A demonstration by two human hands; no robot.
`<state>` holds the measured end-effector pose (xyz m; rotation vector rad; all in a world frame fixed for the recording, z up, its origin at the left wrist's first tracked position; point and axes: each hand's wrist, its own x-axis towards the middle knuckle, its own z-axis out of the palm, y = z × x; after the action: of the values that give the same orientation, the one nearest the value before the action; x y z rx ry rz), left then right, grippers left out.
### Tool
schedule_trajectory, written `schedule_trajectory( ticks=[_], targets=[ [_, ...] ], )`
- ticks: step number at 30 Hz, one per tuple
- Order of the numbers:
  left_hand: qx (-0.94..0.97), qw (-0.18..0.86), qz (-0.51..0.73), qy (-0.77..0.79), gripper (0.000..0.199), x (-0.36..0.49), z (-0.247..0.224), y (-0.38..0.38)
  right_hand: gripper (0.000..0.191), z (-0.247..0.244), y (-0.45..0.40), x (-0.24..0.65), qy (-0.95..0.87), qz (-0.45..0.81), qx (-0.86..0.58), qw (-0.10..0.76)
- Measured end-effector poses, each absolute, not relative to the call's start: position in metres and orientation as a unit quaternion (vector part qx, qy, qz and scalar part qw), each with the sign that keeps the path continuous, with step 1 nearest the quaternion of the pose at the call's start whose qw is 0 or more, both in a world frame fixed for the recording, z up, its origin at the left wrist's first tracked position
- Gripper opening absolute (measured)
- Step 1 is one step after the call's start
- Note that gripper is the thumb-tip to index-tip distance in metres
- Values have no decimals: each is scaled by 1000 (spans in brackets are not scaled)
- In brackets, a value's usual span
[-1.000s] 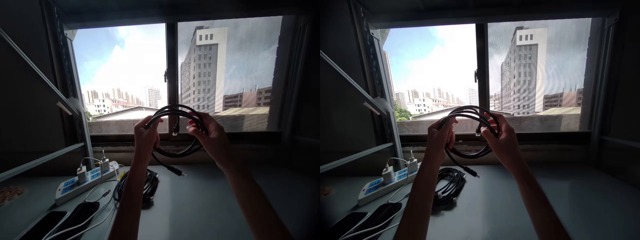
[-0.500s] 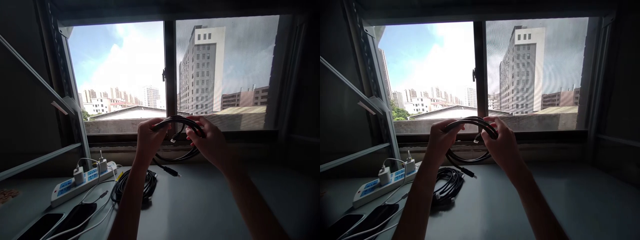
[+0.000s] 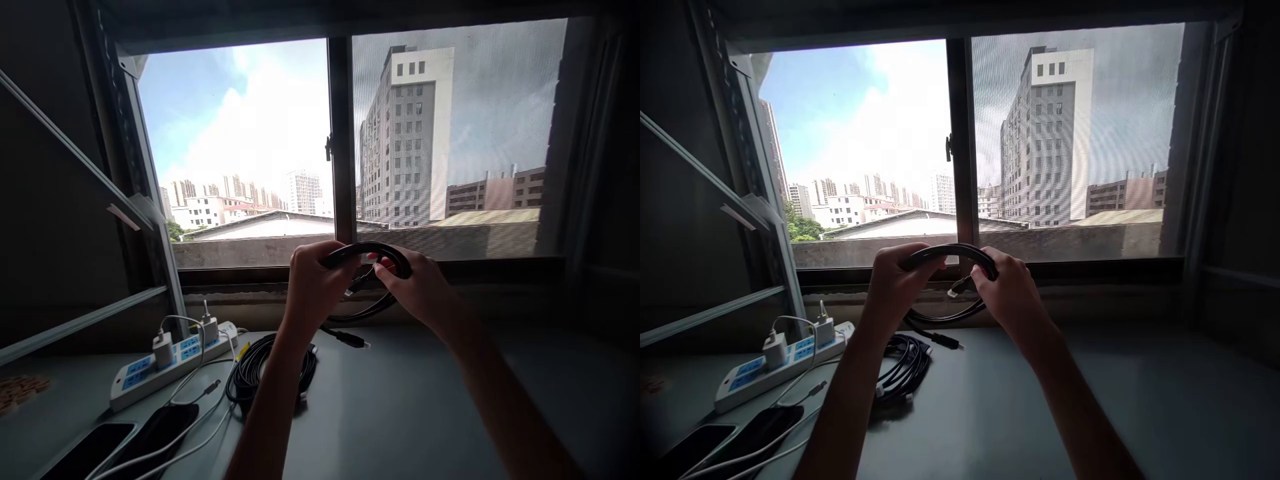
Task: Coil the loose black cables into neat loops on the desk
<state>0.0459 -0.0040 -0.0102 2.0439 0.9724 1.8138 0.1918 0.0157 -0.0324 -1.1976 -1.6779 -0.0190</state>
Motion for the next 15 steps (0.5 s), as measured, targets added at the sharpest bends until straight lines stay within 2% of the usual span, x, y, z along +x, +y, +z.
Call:
schedule_trajectory(
  ticks=[9,15],
  targets=[
    [695,109,620,348,19,42,-7,-10,20,-32,10,187,-705,48,-475,525],
    [695,90,623,348,19,36,-5,-13,23,-31,4,180,-697,42,-477,534]
  ],
)
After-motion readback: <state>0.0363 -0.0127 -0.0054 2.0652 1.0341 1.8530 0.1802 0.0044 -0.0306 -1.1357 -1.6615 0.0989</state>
